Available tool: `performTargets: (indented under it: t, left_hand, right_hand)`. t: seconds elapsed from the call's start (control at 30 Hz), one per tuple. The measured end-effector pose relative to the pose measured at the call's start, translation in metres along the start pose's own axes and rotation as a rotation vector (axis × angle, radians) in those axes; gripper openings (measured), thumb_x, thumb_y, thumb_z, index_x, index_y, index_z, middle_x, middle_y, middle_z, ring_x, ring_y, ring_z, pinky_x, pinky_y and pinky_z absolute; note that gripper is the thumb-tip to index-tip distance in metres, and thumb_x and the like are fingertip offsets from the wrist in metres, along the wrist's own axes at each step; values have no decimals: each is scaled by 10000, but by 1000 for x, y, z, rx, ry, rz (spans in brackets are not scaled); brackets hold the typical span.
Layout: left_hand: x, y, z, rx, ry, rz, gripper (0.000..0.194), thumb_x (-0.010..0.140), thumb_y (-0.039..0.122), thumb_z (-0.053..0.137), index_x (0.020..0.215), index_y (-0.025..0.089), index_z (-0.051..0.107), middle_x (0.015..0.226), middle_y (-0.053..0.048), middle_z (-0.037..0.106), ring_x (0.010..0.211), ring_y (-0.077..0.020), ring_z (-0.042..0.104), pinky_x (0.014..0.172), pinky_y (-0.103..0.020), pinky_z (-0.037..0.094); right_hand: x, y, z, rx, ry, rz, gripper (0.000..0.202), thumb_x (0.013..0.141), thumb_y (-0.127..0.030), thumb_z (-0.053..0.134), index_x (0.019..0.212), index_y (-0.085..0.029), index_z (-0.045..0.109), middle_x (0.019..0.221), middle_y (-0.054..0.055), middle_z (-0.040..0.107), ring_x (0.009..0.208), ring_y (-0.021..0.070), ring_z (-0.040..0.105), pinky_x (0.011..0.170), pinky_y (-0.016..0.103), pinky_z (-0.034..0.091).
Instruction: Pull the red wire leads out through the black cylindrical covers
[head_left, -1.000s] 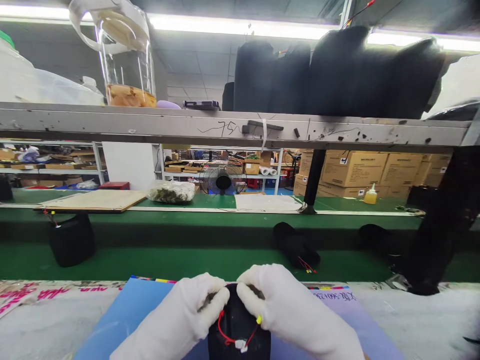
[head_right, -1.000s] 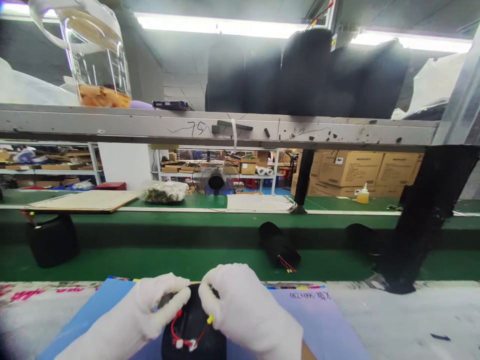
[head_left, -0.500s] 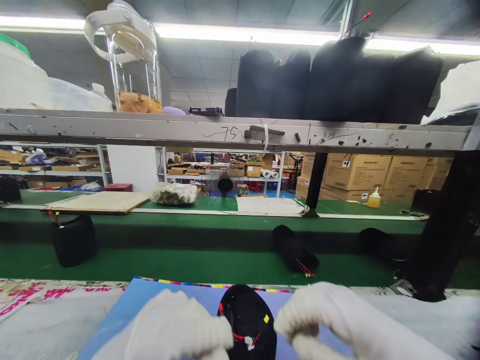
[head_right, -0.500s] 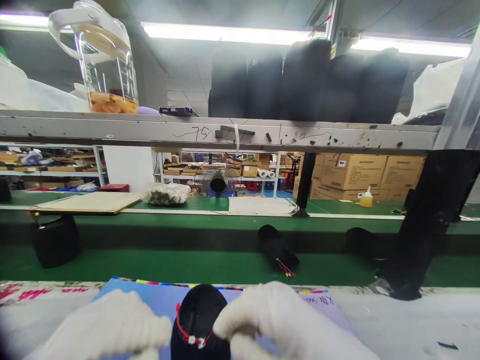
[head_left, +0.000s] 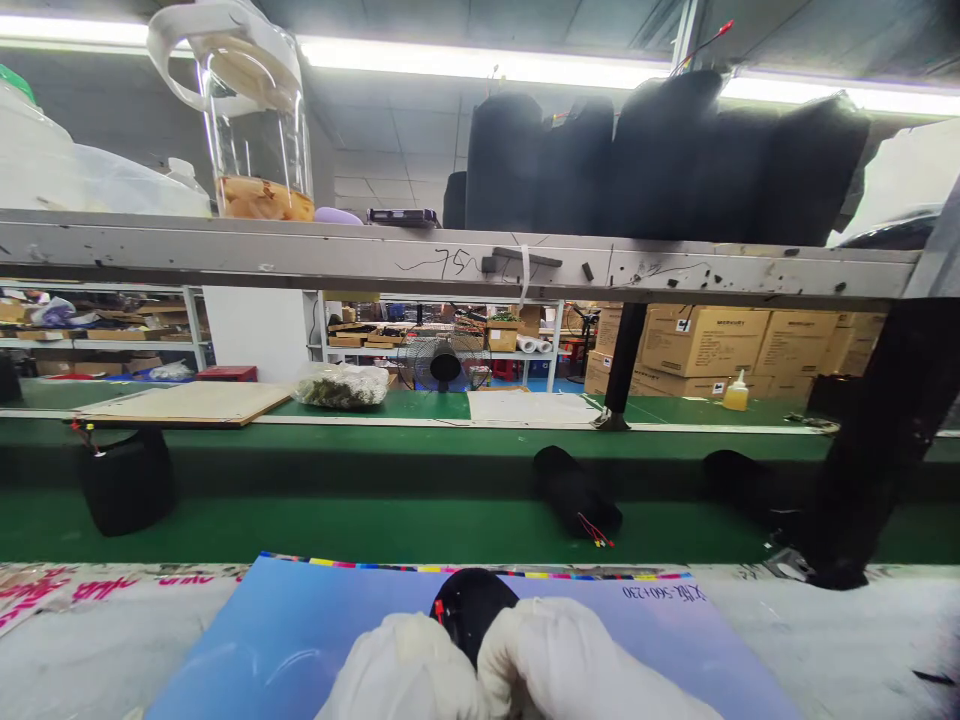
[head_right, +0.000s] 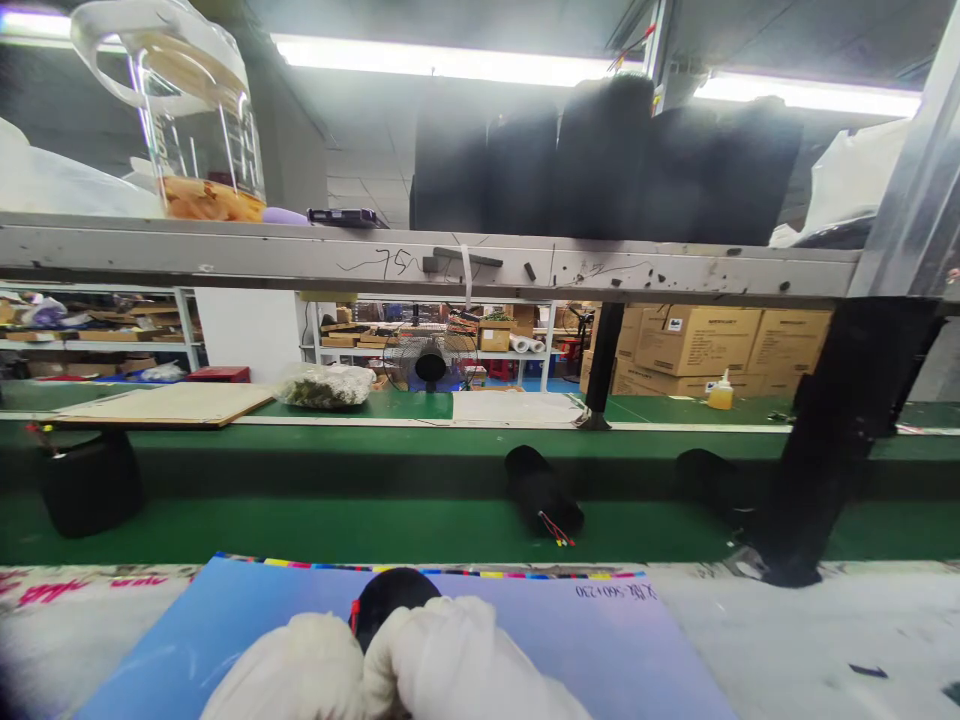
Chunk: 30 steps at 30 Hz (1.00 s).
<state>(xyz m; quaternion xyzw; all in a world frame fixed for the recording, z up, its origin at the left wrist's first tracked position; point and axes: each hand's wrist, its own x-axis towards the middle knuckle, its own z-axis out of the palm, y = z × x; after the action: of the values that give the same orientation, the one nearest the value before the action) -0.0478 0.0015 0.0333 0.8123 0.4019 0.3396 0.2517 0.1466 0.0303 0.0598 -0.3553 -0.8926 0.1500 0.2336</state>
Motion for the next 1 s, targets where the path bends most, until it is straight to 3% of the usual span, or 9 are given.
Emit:
performTargets:
  t: [0.07, 0.17, 0.27, 0.4, 0.57, 0.73, 0.8, 0.9, 1.0]
  left_hand:
    - [10, -6, 2, -66, -41, 11, 317, 726, 369, 782, 548, 181, 599, 522, 25, 597, 525, -121, 619, 463, -193, 444]
    - [14, -4, -4, -149, -46, 43, 328, 784, 359, 685, 519, 186, 598, 608, -13, 700, 609, -146, 669, 566, -206, 488]
    - [13, 4, -12, -237, -78, 85, 393, 889, 369, 514, 546, 189, 580, 728, -58, 760, 689, -162, 708, 659, -238, 530]
    - [14, 7, -14, -284, -85, 125, 465, 883, 458, 517, 492, 209, 493, 662, -64, 727, 645, -171, 701, 621, -249, 547]
    - [12, -2, -13, -257, -49, 175, 308, 787, 412, 671, 569, 222, 564, 718, -45, 711, 685, -176, 677, 655, -261, 539]
    - [17, -3, -13, -236, -99, 195, 381, 863, 408, 552, 531, 223, 530, 591, -25, 656, 566, -148, 644, 550, -234, 523]
    - [18, 0, -12, -222, -125, 198, 326, 847, 326, 562, 542, 219, 526, 616, -30, 674, 542, -136, 633, 498, -212, 490]
    - [17, 4, -10, -98, -113, 276, 265, 708, 157, 615, 518, 204, 435, 644, -4, 688, 585, -117, 622, 528, -198, 428]
    - [15, 1, -6, 39, -54, 310, 208, 610, 95, 606, 524, 198, 447, 644, 18, 681, 620, -115, 596, 541, -208, 359]
  right_hand:
    - [0, -11, -8, 8, -59, 72, 305, 801, -279, 706, 524, -203, 604, 415, -72, 419, 403, 77, 483, 391, 181, 350]
    - [-9, -31, -34, 155, -221, 244, 146, 746, -220, 686, 623, -197, 611, 557, -53, 538, 520, 93, 550, 467, 174, 405]
    - [-27, -47, -67, 265, -202, 260, 154, 732, -170, 647, 840, -225, 553, 867, -22, 644, 786, 135, 601, 714, 221, 490]
    - [-43, -53, -91, 332, -150, 231, 131, 842, -231, 603, 874, -247, 476, 944, -23, 625, 879, 148, 587, 799, 249, 488]
    - [-54, -45, -99, 188, -84, 281, 91, 883, -251, 554, 895, -280, 469, 949, -49, 591, 864, 144, 546, 797, 242, 469]
    - [-67, -37, -110, -4, -150, 429, 183, 812, -244, 601, 966, -329, 553, 970, -45, 630, 880, 192, 565, 773, 289, 463]
    - [-65, -38, -111, 2, -152, 374, 226, 807, -213, 606, 988, -342, 563, 1003, -52, 636, 903, 188, 576, 791, 286, 464]
    - [-51, -43, -101, 24, -169, 214, 139, 842, -260, 634, 951, -346, 620, 1073, -43, 609, 954, 172, 586, 862, 291, 466]
    - [-28, -45, -76, -31, -137, 299, 180, 737, -418, 757, 839, -295, 673, 946, 5, 597, 869, 205, 595, 719, 302, 496]
